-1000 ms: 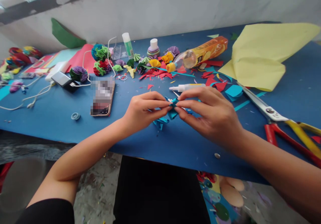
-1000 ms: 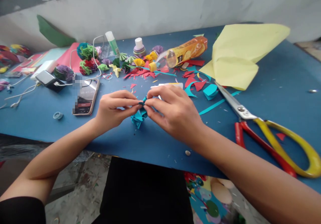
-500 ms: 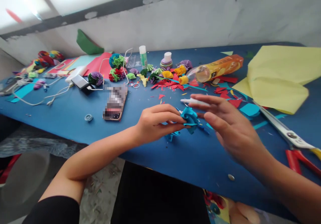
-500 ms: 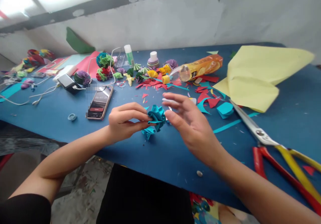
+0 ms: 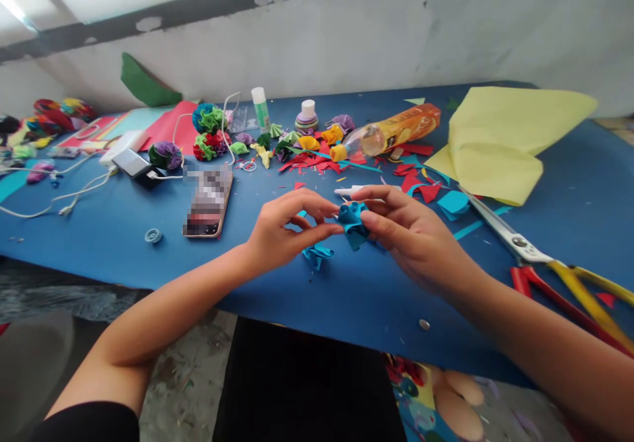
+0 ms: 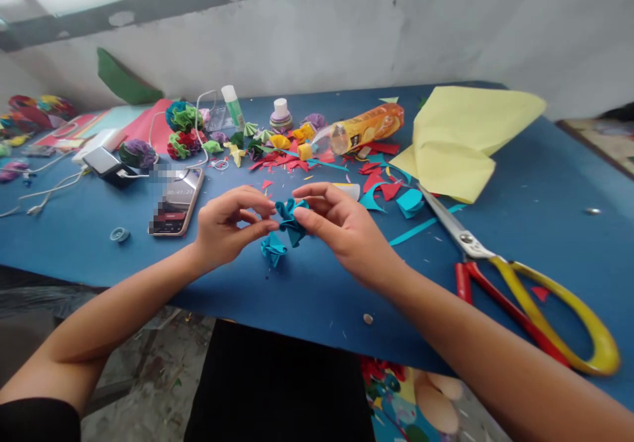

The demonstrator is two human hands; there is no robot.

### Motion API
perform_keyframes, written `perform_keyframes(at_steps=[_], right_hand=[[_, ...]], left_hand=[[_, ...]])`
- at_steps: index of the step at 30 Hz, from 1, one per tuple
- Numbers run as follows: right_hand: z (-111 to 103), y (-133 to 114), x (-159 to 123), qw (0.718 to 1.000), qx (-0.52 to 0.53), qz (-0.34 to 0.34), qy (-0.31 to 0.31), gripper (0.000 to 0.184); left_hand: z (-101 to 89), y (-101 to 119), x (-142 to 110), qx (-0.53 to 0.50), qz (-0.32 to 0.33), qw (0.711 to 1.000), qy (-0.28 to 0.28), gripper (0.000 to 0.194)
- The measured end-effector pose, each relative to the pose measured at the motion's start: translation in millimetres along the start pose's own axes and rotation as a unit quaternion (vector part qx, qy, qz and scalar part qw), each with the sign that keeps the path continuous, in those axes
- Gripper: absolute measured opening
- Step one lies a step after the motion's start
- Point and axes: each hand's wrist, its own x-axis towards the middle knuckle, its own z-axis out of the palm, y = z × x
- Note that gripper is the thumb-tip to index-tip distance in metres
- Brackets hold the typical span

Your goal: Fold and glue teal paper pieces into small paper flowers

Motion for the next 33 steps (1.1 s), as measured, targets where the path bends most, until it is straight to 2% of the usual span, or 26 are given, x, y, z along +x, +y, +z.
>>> perform_keyframes(at_steps=[4, 8, 10, 12, 14, 16, 17, 20, 24, 29, 33], right_hand=[[2.4, -2.7, -0.3, 1.0, -0.014, -0.007, -0.02, 0.03], [1.6, -0.3, -0.7, 0.998, -0.057, -0.03, -0.023, 0.029], [0.2, 1.3, -1.9, 0.989, -0.127, -0.08, 0.008, 0.028], [-1.2, 1.6, -3.9, 0.955, -0.232, -0.174, 0.061, 0.023], [-1.8, 0.0, -6.4, 0.895, -0.342, -0.271, 0.091, 0.017], [-1.2, -2.3, -8.7, 0.843, -0.419, -0.328, 0.081, 0.015], [-0.6, -3.3, -9.6, 0.827, -0.441, -0.342, 0.071, 0.015], [1.1, -5.2, -10.4, 0.806, -0.475, -0.348, 0.057, 0.014], [-0.3, -7.0, -9.2, 0.788, -0.504, -0.346, 0.067, 0.012], [-3.4, -9.2, -9.5, 0.744, -0.549, -0.375, 0.062, 0.011], [-4.2, -7.8, -8.6, 0.731, -0.559, -0.388, 0.057, 0.012]], left_hand=[[-0.2, -0.6, 0.6, -0.018, -0.035, 0.999, -0.011, 0.022], [-0.8, -0.9, 0.7, 0.026, 0.039, 0.999, -0.024, 0.011], [-0.9, -0.9, 0.3, 0.044, 0.083, 0.995, -0.013, 0.008], [-1.0, -0.8, -0.2, 0.063, 0.106, 0.992, -0.004, 0.008], [-1.1, -1.1, -1.0, 0.082, 0.12, 0.989, -0.003, 0.009], [-1.0, -2.3, -1.8, 0.094, 0.137, 0.986, -0.004, 0.01], [-0.9, -3.1, -2.2, 0.1, 0.148, 0.984, -0.004, 0.01], [-0.3, -5.8, -2.7, 0.125, 0.173, 0.977, 0.001, 0.01], [0.5, -7.4, -2.4, 0.152, 0.185, 0.971, 0.005, 0.014], [0.3, -8.8, -2.0, 0.16, 0.189, 0.969, -0.012, 0.017], [-0.8, -10.7, -2.1, 0.149, 0.185, 0.971, -0.03, 0.014]])
